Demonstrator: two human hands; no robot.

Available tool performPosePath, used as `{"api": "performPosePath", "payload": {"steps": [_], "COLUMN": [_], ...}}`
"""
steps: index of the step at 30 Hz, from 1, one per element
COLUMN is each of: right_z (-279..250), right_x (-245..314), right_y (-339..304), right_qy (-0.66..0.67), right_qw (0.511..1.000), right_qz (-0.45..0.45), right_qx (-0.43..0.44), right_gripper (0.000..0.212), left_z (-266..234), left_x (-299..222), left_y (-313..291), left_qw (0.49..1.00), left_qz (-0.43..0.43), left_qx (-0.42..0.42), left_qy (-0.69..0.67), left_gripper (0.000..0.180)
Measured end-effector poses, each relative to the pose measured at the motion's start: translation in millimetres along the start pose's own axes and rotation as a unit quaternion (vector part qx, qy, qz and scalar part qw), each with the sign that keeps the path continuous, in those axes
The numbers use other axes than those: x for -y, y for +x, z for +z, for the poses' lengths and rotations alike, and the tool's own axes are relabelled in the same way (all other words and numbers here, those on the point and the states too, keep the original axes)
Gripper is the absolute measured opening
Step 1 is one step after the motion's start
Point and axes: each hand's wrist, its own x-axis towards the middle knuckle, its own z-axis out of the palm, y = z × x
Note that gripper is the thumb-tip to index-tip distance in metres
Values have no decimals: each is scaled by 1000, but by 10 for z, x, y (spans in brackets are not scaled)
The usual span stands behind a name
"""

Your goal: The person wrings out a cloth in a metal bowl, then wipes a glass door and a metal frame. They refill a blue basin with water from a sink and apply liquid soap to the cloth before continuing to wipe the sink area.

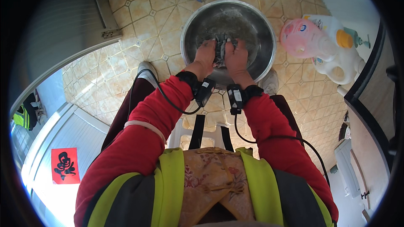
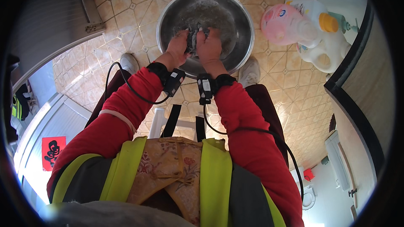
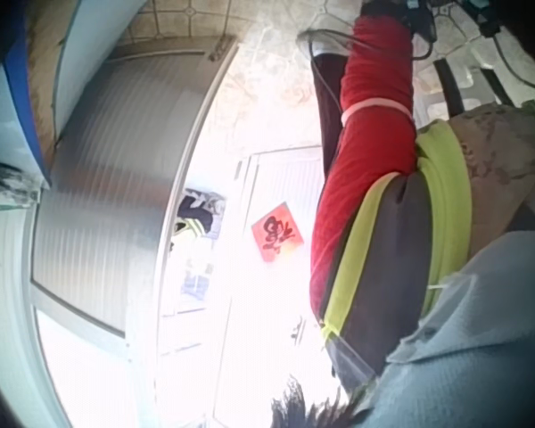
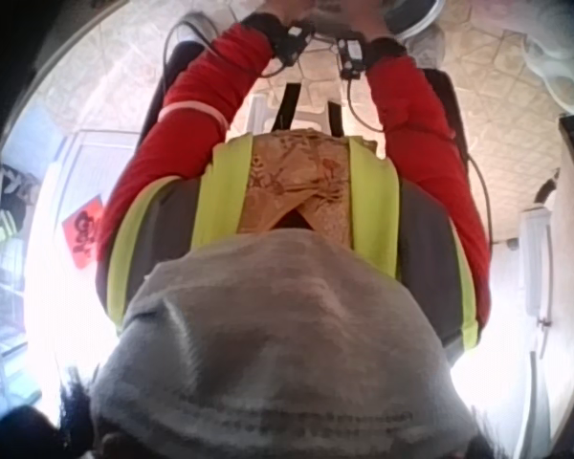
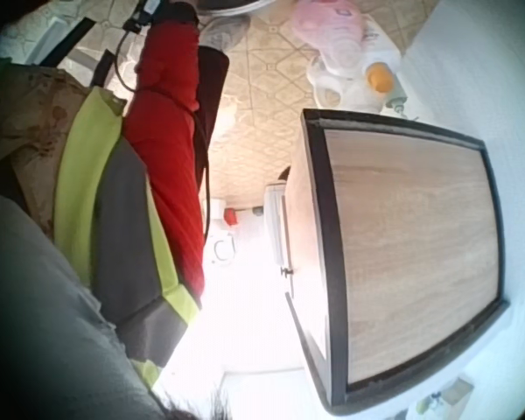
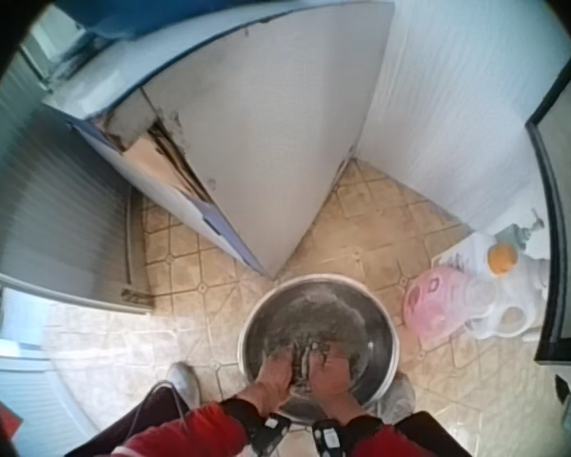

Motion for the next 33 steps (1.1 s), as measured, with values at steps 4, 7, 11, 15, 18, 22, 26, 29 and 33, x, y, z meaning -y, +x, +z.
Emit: {"api": "performPosePath", "payload": {"steps": [4,7,11,15,18,22,26,29,33], "right_z": [-106,-234,-347,-399,-403,-493,-603,-682,-582], "right_x": [-370,-591,-707,-590,-411,-163,76,95,-207], "right_y": [177,118,-20,-238,-411,-394,-316,-209,-81], "right_qy": [-36,-12,-14,-236,-256,-70,63,310,224], "right_qw": [994,987,978,971,948,971,980,936,928], "right_qz": [-11,148,204,-45,-134,-100,-16,104,287], "right_qx": [-98,-61,-51,-22,135,204,190,128,79], "right_gripper": [31,32,34,68,86,67,40,31,36], "left_z": [80,2,-98,-40,99,174,61,-91,-220], "left_x": [-72,-84,3,-22,-128,-344,-533,-564,-420], "left_y": [-205,-275,-438,-729,-1003,-1327,-1351,-1088,-624], "left_qw": [994,991,992,999,991,966,949,979,997], "left_qz": [-15,24,46,30,45,92,167,132,69], "left_qx": [-107,-133,-98,11,98,175,150,27,-13], "left_qy": [-11,-2,61,5,-78,-165,-220,-151,-27], "left_gripper": [39,33,24,11,3,2,3,4,23]}}
